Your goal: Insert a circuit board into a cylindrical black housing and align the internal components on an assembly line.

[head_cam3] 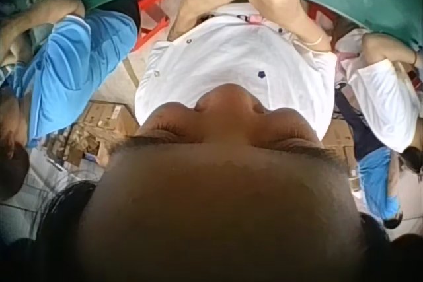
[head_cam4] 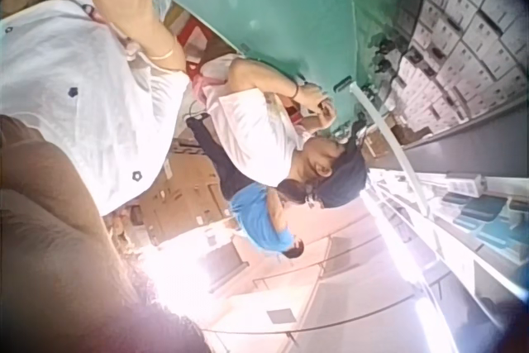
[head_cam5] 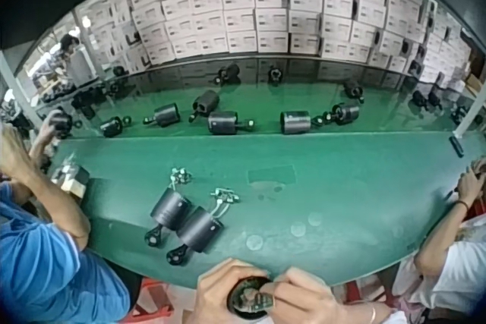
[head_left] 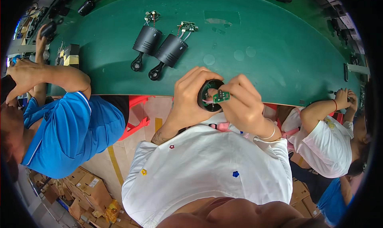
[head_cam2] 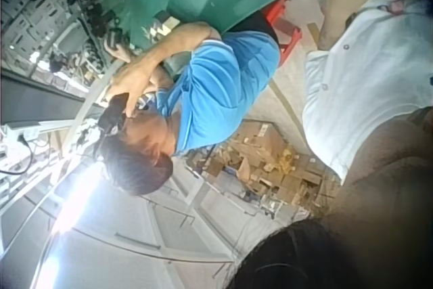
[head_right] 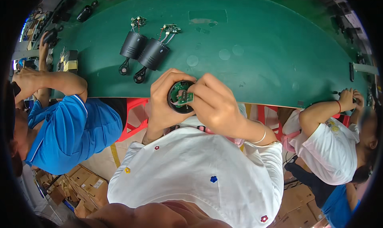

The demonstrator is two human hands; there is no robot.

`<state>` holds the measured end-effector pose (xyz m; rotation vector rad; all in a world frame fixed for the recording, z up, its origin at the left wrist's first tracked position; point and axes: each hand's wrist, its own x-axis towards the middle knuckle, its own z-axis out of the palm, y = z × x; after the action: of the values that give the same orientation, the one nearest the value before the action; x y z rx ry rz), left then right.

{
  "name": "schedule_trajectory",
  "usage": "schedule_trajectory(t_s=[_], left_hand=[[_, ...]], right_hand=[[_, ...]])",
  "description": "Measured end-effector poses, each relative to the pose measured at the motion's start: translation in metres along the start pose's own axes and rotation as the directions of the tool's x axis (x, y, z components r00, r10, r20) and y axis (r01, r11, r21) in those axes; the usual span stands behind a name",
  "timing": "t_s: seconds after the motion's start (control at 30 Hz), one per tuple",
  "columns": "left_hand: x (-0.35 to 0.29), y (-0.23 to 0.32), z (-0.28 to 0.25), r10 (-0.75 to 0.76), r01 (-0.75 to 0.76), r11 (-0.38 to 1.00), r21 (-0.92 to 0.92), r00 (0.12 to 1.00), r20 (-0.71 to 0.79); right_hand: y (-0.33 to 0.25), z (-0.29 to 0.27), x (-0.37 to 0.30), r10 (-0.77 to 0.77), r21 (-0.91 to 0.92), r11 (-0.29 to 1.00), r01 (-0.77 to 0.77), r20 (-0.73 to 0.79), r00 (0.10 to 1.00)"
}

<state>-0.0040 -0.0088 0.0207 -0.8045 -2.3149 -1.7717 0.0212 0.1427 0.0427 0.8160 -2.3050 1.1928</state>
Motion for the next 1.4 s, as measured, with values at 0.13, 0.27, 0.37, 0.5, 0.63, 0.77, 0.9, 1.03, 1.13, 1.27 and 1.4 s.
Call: schedule_trajectory(t_s=[0.13, 0.27, 0.37, 0.5, 0.63, 0.77, 0.9, 1.03, 1.13, 1.27, 1.4], left_hand=[[-0.002, -0.008, -0.002, 0.028, -0.028, 0.999, -0.030, 1.000, -0.007], [-0.004, -0.016, -0.010, 0.021, -0.015, 0.997, -0.081, 0.997, 0.076], [-0.002, -0.019, -0.012, 0.012, -0.003, 0.996, -0.093, 0.995, 0.103], [-0.001, -0.021, -0.013, -0.007, 0.014, 0.997, -0.074, 0.996, 0.094], [-0.003, -0.024, -0.011, 0.014, -0.005, 0.996, -0.092, 0.995, 0.095], [-0.007, -0.026, -0.014, 0.028, -0.015, 0.996, -0.092, 0.990, 0.138], [-0.007, -0.024, -0.013, 0.017, -0.005, 0.996, -0.088, 0.990, 0.141], [-0.008, -0.022, -0.011, 0.014, -0.006, 0.997, -0.072, 0.993, 0.119], [-0.009, -0.023, -0.009, 0.048, -0.043, 0.998, -0.048, 0.994, 0.099], [-0.015, -0.023, -0.005, 0.015, -0.008, 0.988, -0.153, 0.999, 0.039], [-0.019, -0.026, 0.001, 0.027, -0.036, 0.983, -0.180, 0.998, -0.049]], right_hand=[[0.002, 0.010, -0.002, -0.016, -0.041, 0.999, 0.012, -0.100, 0.995], [0.006, 0.003, -0.001, 0.067, 0.117, 0.991, -0.071, 0.040, 0.997], [0.007, 0.007, 0.000, 0.076, 0.135, 0.987, -0.085, 0.067, 0.995], [0.008, 0.017, -0.003, 0.026, 0.038, 0.999, -0.026, 0.008, 1.000], [0.009, 0.023, -0.011, -0.088, -0.079, 0.993, 0.082, -0.074, 0.993], [0.010, 0.018, -0.006, -0.010, 0.091, 0.996, 0.012, -0.022, 1.000], [0.011, 0.017, -0.009, -0.019, 0.083, 0.996, 0.018, 0.003, 1.000], [0.011, 0.017, -0.016, -0.066, -0.009, 0.998, 0.066, 0.008, 0.998], [0.009, 0.017, -0.020, -0.097, -0.095, 0.991, 0.096, 0.001, 0.995], [0.006, 0.015, -0.009, 0.013, -0.034, 0.999, -0.016, -0.091, 0.996], [0.001, 0.006, 0.007, 0.226, 0.109, 0.969, -0.220, -0.047, 0.973]])
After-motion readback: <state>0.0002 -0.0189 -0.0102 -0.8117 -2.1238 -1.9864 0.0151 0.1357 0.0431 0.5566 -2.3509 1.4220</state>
